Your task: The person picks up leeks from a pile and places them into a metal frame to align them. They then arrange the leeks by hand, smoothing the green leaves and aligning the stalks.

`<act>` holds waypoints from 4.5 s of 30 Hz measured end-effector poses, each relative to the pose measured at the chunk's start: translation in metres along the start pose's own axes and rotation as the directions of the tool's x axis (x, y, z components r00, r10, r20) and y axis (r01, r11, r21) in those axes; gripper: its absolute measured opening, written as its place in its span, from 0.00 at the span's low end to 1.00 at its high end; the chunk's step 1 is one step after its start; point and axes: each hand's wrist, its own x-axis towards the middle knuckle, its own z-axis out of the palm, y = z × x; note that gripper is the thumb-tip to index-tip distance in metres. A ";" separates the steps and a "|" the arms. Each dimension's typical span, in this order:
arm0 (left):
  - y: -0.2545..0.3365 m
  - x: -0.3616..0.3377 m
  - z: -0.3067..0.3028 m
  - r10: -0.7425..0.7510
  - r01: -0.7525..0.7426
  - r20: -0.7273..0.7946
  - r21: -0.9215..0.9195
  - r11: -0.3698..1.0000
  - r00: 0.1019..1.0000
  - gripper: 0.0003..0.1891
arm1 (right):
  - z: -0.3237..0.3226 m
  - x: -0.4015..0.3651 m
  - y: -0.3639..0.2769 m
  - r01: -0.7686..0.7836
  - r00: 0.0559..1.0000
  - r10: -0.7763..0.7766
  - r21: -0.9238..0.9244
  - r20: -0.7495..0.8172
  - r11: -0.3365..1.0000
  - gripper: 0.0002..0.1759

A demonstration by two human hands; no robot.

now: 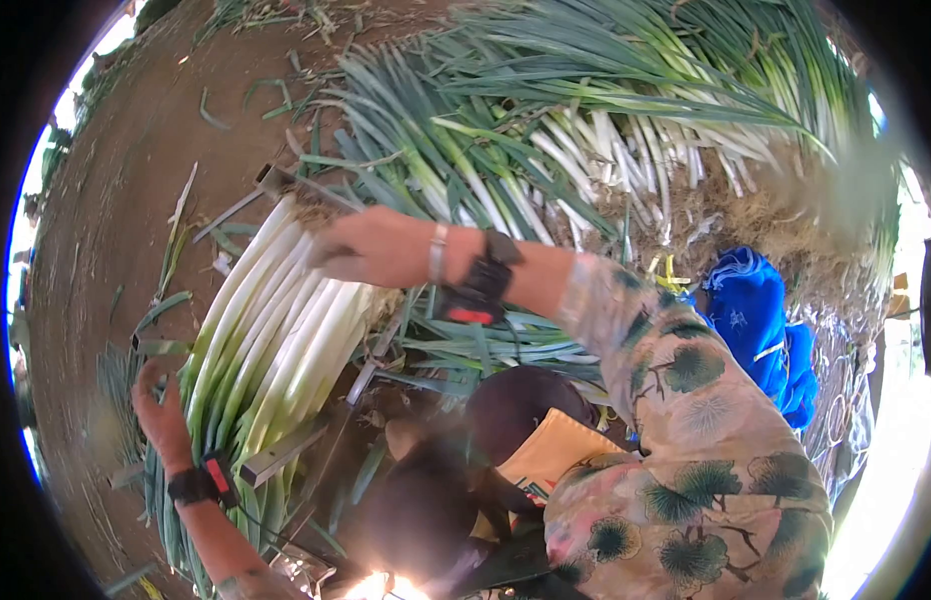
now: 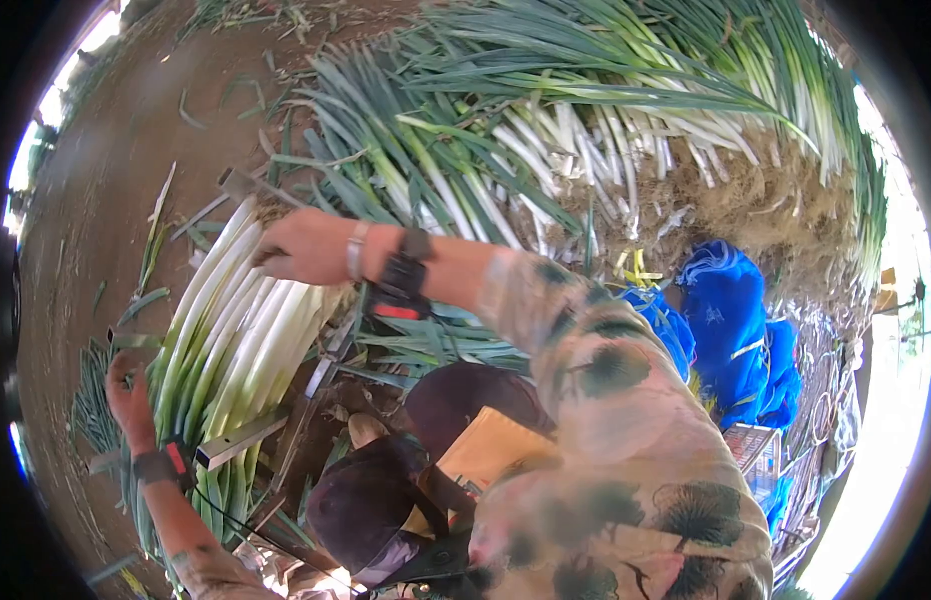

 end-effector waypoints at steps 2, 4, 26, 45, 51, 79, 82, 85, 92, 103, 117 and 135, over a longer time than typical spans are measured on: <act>0.081 -0.001 -0.007 0.033 -0.037 -0.030 -0.142 0.989 0.999 0.19 | -0.018 -0.057 0.012 -0.105 0.988 0.103 -0.018 -0.112 0.994 0.17; 0.154 -0.009 -0.008 0.054 -0.052 -0.001 -0.264 0.963 0.999 0.19 | -0.027 -0.112 0.044 -0.250 0.952 0.234 -0.062 -0.196 0.966 0.16; 0.416 -0.158 0.185 0.112 0.474 0.686 -0.602 0.643 0.719 0.11 | -0.434 -0.415 0.164 -0.895 0.247 0.328 -0.345 -0.912 -0.285 0.43; 0.420 -0.152 0.182 0.173 0.307 0.608 -0.601 0.738 0.775 0.11 | -0.261 -0.416 0.189 -0.814 0.435 0.758 -0.571 -0.485 0.102 0.22; 0.402 -0.143 0.217 0.088 0.382 0.650 -0.545 0.746 0.755 0.16 | -0.122 -0.357 0.098 -0.728 0.557 0.830 0.505 0.042 0.463 0.18; 0.421 -0.118 0.247 0.103 0.473 0.477 -0.775 -0.420 0.873 0.13 | -0.129 -0.415 -0.043 -0.833 0.538 0.823 0.262 0.181 0.487 0.33; 0.419 -0.119 0.243 0.113 0.508 0.512 -0.751 -0.422 0.852 0.12 | -0.122 -0.431 -0.039 -0.833 0.551 0.823 0.019 0.138 0.554 0.28; 0.406 -0.106 0.225 0.015 0.425 0.453 -0.823 -0.376 0.891 0.11 | -0.099 -0.481 -0.011 -0.722 0.595 0.785 -0.315 0.171 0.616 0.23; 0.359 -0.070 0.202 -0.097 0.347 0.403 -0.869 -0.354 0.910 0.13 | -0.109 -0.679 0.077 -0.372 0.299 0.907 -0.839 0.297 0.397 0.12; 0.350 -0.077 0.251 -0.221 0.304 0.395 -0.884 -0.354 0.892 0.13 | -0.095 -0.288 -0.058 -0.215 0.880 -0.001 -0.401 -0.475 0.891 0.18; 0.321 -0.076 0.311 -0.207 0.068 0.031 -0.982 0.176 0.978 0.14 | -0.039 -0.249 -0.017 -0.170 0.720 0.694 0.967 -0.008 0.188 0.12; 0.375 -0.089 0.199 -0.188 0.317 0.403 -0.876 -0.364 0.896 0.10 | -0.118 -0.354 -0.008 -0.524 0.798 0.575 0.266 -0.179 0.809 0.28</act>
